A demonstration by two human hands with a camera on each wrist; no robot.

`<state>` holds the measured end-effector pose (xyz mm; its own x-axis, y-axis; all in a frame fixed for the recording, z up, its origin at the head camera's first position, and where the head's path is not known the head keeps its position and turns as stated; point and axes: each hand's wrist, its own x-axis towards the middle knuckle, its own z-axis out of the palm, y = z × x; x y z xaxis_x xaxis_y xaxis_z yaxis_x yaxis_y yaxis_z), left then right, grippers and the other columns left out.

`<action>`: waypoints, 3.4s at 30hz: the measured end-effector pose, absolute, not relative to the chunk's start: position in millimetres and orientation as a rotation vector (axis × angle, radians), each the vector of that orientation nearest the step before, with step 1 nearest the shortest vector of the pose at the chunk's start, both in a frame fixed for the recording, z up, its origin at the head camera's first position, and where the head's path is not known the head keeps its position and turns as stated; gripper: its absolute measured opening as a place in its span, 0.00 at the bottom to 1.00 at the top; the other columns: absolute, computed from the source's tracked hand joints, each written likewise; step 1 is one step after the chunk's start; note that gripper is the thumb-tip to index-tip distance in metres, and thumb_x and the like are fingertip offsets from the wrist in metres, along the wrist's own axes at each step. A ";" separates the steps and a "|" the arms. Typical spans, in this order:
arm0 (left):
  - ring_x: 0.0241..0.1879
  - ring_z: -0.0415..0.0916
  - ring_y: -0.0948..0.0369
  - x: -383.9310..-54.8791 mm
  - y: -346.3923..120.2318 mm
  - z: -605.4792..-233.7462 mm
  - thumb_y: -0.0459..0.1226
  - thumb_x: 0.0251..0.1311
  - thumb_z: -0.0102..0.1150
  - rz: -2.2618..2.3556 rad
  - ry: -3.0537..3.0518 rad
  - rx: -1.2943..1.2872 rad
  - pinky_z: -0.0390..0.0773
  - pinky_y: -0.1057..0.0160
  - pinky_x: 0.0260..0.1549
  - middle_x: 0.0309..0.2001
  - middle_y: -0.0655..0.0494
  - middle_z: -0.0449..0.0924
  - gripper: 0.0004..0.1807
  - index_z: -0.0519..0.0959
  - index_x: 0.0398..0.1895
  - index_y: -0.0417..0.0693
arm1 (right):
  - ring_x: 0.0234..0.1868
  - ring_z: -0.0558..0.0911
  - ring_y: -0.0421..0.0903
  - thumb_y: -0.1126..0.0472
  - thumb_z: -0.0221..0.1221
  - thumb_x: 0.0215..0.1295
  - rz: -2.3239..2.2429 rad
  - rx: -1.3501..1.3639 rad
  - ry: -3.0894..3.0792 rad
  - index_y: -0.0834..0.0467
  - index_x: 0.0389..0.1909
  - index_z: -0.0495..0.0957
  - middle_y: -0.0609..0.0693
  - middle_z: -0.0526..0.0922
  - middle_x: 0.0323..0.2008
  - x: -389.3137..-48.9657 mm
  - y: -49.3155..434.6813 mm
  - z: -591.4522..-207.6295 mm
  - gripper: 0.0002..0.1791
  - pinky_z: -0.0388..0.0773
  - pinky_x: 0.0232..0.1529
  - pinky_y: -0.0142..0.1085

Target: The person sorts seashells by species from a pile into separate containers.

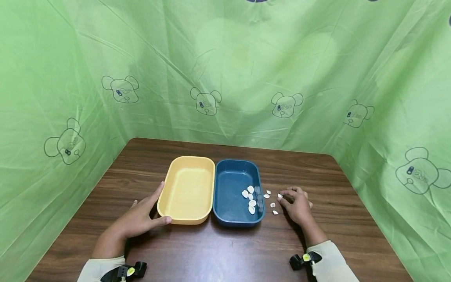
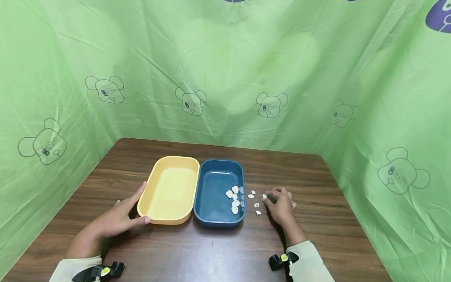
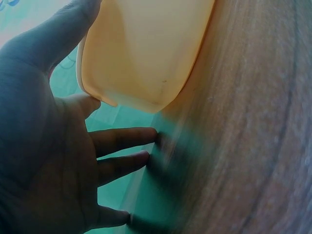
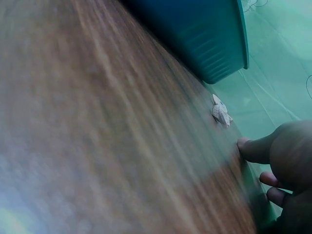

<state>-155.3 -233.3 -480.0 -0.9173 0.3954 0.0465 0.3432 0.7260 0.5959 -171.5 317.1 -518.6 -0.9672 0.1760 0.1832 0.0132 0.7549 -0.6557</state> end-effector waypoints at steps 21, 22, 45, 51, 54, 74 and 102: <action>0.77 0.65 0.24 -156.0 -232.9 -481.8 0.60 0.64 0.73 0.944 2.861 0.622 0.48 0.05 0.63 0.86 0.38 0.57 0.66 0.39 0.92 0.55 | 0.68 0.70 0.66 0.59 0.74 0.68 1.003 -0.150 -2.707 0.61 0.48 0.91 0.64 0.80 0.61 -171.6 316.8 -520.0 0.12 0.56 0.61 0.70; 0.77 0.65 0.24 -156.0 -232.9 -481.8 0.60 0.64 0.73 0.944 2.861 0.622 0.48 0.05 0.63 0.86 0.38 0.57 0.66 0.39 0.92 0.55 | 0.68 0.70 0.66 0.59 0.74 0.69 1.006 -0.155 -2.709 0.60 0.48 0.91 0.63 0.80 0.62 -171.6 317.0 -519.6 0.12 0.55 0.62 0.70; 0.77 0.63 0.22 -154.2 -233.3 -478.7 0.60 0.64 0.73 0.951 2.852 0.619 0.47 0.06 0.64 0.86 0.37 0.57 0.66 0.39 0.92 0.56 | 0.57 0.83 0.55 0.66 0.74 0.69 1.169 -0.232 -2.473 0.64 0.48 0.91 0.63 0.87 0.52 -173.1 313.5 -521.4 0.10 0.73 0.59 0.27; 0.78 0.62 0.22 -153.6 -233.4 -478.6 0.61 0.65 0.72 0.949 2.843 0.602 0.46 0.06 0.65 0.87 0.38 0.56 0.66 0.37 0.92 0.60 | 0.54 0.82 0.50 0.68 0.73 0.70 1.268 -0.239 -2.386 0.67 0.47 0.91 0.64 0.86 0.51 -173.1 310.6 -515.3 0.09 0.74 0.53 0.17; 0.77 0.63 0.23 -154.3 -233.2 -479.2 0.61 0.65 0.72 0.946 2.849 0.605 0.46 0.06 0.65 0.86 0.38 0.57 0.66 0.37 0.92 0.59 | 0.56 0.83 0.50 0.66 0.72 0.71 1.281 -0.248 -2.393 0.67 0.48 0.90 0.61 0.85 0.52 -172.7 309.1 -508.3 0.10 0.77 0.53 0.19; 0.78 0.64 0.24 -157.6 -234.5 -480.4 0.62 0.65 0.73 0.937 2.853 0.593 0.46 0.07 0.65 0.85 0.35 0.60 0.67 0.36 0.92 0.58 | 0.60 0.80 0.53 0.68 0.72 0.69 1.305 -0.124 -2.329 0.70 0.46 0.90 0.64 0.86 0.54 -181.5 269.6 -457.0 0.09 0.71 0.66 0.41; 0.79 0.63 0.25 -157.1 -235.0 -480.2 0.61 0.65 0.72 0.950 2.833 0.604 0.45 0.06 0.65 0.86 0.36 0.57 0.66 0.36 0.92 0.57 | 0.58 0.83 0.56 0.70 0.71 0.70 1.446 0.112 -2.363 0.66 0.47 0.91 0.61 0.85 0.55 -176.3 181.3 -430.9 0.08 0.77 0.45 0.33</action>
<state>-157.1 -235.0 -480.2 -0.9172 0.3968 0.0366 0.3387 0.7278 0.5962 -176.3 181.3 -430.9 -0.9296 0.1216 0.3480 -0.2545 0.4711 -0.8446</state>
